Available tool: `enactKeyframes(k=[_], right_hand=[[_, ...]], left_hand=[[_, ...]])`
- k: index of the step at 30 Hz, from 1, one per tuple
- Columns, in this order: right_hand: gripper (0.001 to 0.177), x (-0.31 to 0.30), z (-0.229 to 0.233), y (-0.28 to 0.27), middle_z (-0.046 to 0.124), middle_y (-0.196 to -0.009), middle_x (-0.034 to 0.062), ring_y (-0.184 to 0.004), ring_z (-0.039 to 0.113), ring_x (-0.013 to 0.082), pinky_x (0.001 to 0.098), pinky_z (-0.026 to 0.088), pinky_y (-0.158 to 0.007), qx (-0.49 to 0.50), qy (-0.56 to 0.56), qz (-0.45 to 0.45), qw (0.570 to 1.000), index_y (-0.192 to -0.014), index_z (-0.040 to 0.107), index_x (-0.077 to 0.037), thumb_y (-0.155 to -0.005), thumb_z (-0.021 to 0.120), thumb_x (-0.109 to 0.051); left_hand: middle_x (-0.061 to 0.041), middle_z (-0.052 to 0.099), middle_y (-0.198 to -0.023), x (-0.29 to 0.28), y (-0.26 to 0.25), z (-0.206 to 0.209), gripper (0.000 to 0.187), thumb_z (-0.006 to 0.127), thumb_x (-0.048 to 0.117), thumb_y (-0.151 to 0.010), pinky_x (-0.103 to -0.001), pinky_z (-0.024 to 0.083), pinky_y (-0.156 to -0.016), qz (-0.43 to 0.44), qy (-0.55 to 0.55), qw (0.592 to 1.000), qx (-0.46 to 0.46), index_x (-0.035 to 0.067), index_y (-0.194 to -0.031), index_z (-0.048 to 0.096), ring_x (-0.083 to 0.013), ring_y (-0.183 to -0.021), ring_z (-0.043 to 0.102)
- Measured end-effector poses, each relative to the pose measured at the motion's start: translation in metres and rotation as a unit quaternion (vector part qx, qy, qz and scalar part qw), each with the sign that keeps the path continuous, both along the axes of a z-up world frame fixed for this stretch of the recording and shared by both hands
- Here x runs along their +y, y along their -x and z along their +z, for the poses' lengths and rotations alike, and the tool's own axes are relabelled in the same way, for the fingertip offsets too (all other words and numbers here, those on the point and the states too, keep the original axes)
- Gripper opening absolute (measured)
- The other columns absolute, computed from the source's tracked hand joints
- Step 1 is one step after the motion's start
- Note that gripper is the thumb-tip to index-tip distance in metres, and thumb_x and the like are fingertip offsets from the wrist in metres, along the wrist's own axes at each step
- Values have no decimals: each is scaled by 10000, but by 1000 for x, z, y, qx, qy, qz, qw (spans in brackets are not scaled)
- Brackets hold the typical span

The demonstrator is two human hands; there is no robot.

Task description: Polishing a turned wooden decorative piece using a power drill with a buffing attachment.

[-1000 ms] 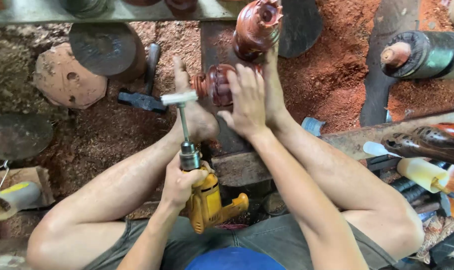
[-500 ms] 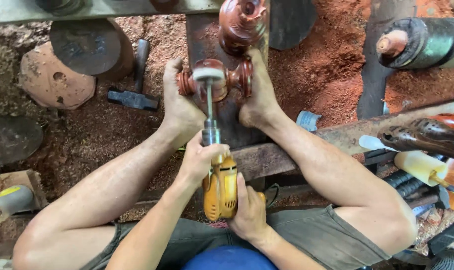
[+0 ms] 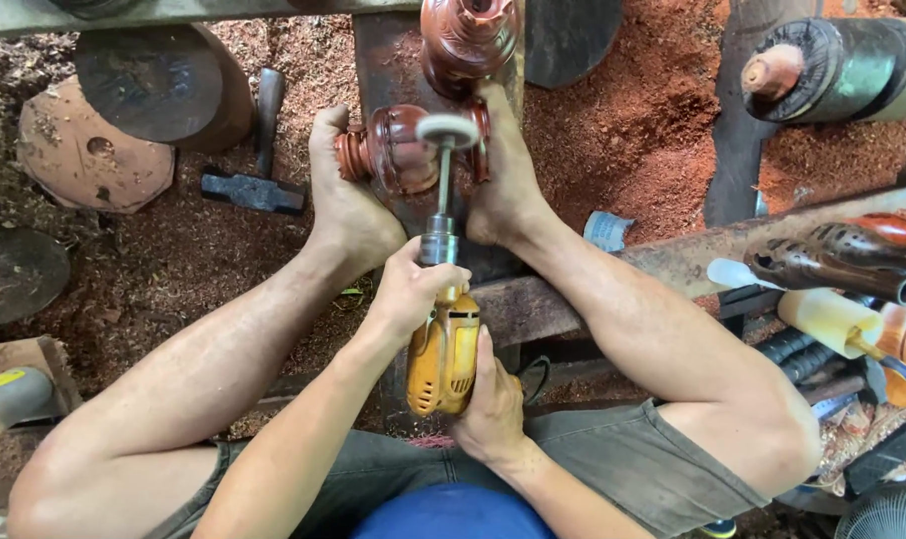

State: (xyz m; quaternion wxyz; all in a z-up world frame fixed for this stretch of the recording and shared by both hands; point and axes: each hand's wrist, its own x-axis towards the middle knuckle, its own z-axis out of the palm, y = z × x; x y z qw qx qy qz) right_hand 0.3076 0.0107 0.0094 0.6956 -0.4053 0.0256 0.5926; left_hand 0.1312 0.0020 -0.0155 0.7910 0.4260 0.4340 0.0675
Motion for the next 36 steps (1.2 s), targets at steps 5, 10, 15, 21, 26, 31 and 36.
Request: enactKeyframes(k=[5, 10, 15, 21, 26, 31, 36], right_hand=[[406, -2, -12, -3, 693, -920, 39, -831, 643, 173, 409, 516, -815, -100, 20, -1, 995, -1155, 627, -149, -1043, 480, -511], [387, -1, 6, -1, 635, -1116, 0, -1087, 592, 139, 462, 459, -1009, -134, 34, -3, 990, -1260, 580, -181, -1052, 473, -489], [387, 2, 7, -1, 671, -1254, 15, -1200, 634, 152, 500, 459, -1090, -102, 11, -7, 995, -1285, 578, -183, -1030, 473, -454], [404, 0, 0, -1, 664, -1182, 11, -1112, 624, 120, 500, 428, -1055, -127, 27, 4, 992, -1292, 586, -186, -1038, 452, -470], [396, -1, 1, -4, 645, -1126, 31, -1117, 607, 145, 565, 413, -1068, -148, 52, 29, 987, -1282, 561, -191, -1046, 433, -481], [425, -4, 11, -3, 633, -1158, 43, -1158, 603, 164, 638, 393, -1111, -172, 52, 54, 982, -1300, 534, -195, -1047, 383, -503], [500, -5, 21, -3, 727, -1162, 66, -1097, 667, 198, 659, 422, -1065, -150, 34, 64, 986, -1303, 564, -206, -1024, 375, -575]], left_hand=[[-60, 690, -762, 10, 12, 12, 300, 758, 100, -753, -271, 550, -646, 3, -6, 1000, 10, 21, -974, 572, -127, -683, 665], [-59, 706, -761, 28, 24, 9, 271, 697, 99, -731, -269, 597, -676, 20, -17, 999, 29, 45, -960, 562, -131, -678, 685], [-70, 681, -778, 39, 16, 13, 199, 686, 122, -776, -306, 559, -653, 17, -8, 1000, -6, 31, -927, 595, -145, -672, 641], [-87, 712, -762, 27, 24, 22, 251, 656, 114, -730, -307, 583, -667, 9, -5, 1000, 19, 53, -954, 560, -155, -680, 693], [-71, 627, -763, 36, 17, 32, 262, 678, 128, -786, -332, 588, -653, 11, -3, 999, 49, 32, -981, 532, -162, -656, 632], [-79, 718, -767, 30, 11, 22, 263, 664, 120, -736, -273, 572, -666, -22, -17, 999, 40, 30, -971, 587, -139, -679, 687], [-70, 667, -791, 25, 6, 14, 304, 742, 155, -765, -283, 543, -625, -14, -39, 998, 39, 24, -975, 566, -138, -687, 639]])
